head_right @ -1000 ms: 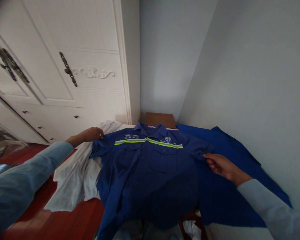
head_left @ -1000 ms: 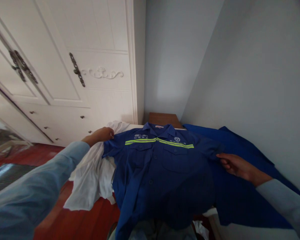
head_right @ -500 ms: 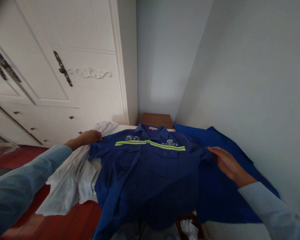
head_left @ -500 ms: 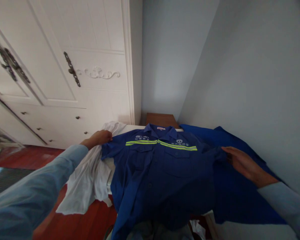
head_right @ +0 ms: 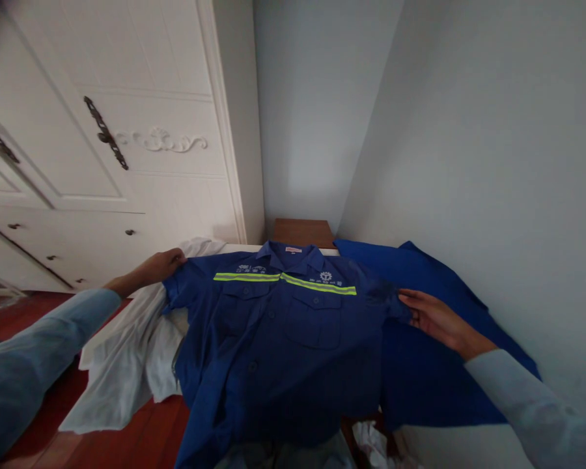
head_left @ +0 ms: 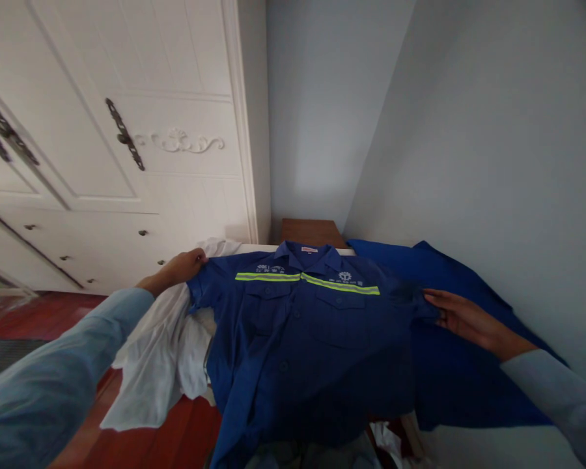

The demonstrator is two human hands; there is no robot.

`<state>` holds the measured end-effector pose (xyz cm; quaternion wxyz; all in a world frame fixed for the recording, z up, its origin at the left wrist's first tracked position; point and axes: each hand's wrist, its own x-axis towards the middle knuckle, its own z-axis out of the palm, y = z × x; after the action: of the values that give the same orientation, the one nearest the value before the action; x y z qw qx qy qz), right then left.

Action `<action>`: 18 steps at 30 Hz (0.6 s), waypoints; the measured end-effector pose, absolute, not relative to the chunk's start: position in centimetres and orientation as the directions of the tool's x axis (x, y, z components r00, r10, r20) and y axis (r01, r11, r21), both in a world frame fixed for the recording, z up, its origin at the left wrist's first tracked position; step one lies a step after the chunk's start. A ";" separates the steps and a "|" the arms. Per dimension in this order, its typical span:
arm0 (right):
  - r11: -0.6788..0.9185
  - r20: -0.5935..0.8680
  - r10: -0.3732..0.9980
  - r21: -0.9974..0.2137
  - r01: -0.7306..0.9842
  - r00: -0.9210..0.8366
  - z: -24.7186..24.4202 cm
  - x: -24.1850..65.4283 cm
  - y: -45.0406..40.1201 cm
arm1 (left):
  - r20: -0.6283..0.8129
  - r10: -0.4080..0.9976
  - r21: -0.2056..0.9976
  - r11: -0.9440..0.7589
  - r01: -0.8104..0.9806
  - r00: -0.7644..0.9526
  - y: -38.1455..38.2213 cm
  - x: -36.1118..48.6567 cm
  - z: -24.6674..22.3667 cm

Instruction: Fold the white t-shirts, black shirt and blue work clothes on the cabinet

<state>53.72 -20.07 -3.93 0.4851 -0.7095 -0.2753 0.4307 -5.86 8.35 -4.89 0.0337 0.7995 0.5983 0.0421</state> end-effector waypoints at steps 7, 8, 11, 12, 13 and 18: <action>-0.280 -0.259 0.708 -0.957 -0.075 0.657 -4.3 54.7 -22.1 | 0.002 0.963 0.055 -0.270 0.961 0.270 8.1 -7.5 -4.2; -0.233 -0.213 0.698 -0.970 -0.065 0.684 -4.0 54.6 -22.1 | -0.001 0.962 0.046 -0.274 0.961 0.274 8.2 -7.7 -3.9; -0.108 -0.072 0.658 -0.994 -0.001 0.749 -3.4 54.4 -21.2 | 0.020 0.958 0.013 -0.287 0.958 0.286 8.3 -7.8 -3.5; -0.101 -0.045 0.651 -0.995 0.027 0.758 -3.3 54.4 -20.8 | 0.025 0.957 -0.002 -0.290 0.957 0.289 8.4 -7.8 -3.4; -0.124 -0.044 0.652 -0.991 0.049 0.757 -3.2 54.5 -20.4 | 0.017 0.956 -0.016 -0.292 0.956 0.292 8.4 -7.8 -3.5; -0.407 -0.136 0.675 -0.888 0.213 0.725 -3.6 56.5 -19.1 | -0.123 0.948 -0.009 -0.297 0.955 0.294 9.0 -8.5 -4.9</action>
<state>56.51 -19.06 -3.58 0.4687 -0.8017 -0.2770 0.2467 -8.46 8.99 -4.94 0.0328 0.8037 0.5918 -0.0525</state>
